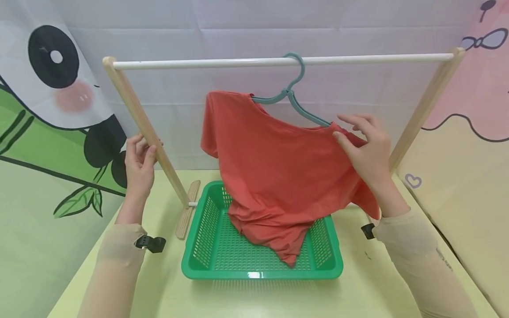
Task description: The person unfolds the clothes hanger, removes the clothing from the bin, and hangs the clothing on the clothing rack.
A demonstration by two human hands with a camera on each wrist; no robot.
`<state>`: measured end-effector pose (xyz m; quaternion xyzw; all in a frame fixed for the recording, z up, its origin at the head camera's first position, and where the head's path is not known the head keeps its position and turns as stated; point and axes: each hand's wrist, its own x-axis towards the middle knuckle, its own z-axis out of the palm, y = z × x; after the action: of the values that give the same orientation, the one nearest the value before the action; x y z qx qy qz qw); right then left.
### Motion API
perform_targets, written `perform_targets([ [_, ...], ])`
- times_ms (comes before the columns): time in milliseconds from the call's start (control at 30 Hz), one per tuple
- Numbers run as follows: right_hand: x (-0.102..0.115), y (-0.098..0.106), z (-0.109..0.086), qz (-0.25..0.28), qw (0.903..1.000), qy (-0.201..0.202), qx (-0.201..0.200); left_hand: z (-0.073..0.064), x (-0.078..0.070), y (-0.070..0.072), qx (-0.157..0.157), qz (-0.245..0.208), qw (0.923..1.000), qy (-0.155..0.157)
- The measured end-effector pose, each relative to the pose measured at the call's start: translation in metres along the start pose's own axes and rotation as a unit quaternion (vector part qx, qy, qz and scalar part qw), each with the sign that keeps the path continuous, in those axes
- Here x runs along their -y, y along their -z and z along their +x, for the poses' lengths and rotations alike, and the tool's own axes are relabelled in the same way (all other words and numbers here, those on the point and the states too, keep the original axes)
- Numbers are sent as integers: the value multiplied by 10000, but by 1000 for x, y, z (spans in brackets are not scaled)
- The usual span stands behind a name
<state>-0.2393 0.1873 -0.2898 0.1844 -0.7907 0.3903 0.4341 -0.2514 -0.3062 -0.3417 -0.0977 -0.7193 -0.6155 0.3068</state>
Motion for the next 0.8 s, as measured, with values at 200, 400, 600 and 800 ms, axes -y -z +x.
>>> perform_targets([
  [200, 17, -13, -2, 70, 9905, 1199, -672, 0, 0, 0, -24, -37, 10000, -15],
  [400, 34, -35, -6, 703, 9643, 2527, -348, 0, 0, -2, 7, -284, 9996, -65],
  [600, 39, -50, -13, 1170, 9507, 2813, 582, 0, 0, -2, 35, -293, 9995, -141],
  [800, 37, -66, -19, 1335, 9446, 2730, 1243, -1, -1, -1, 21, -207, 9998, -61],
])
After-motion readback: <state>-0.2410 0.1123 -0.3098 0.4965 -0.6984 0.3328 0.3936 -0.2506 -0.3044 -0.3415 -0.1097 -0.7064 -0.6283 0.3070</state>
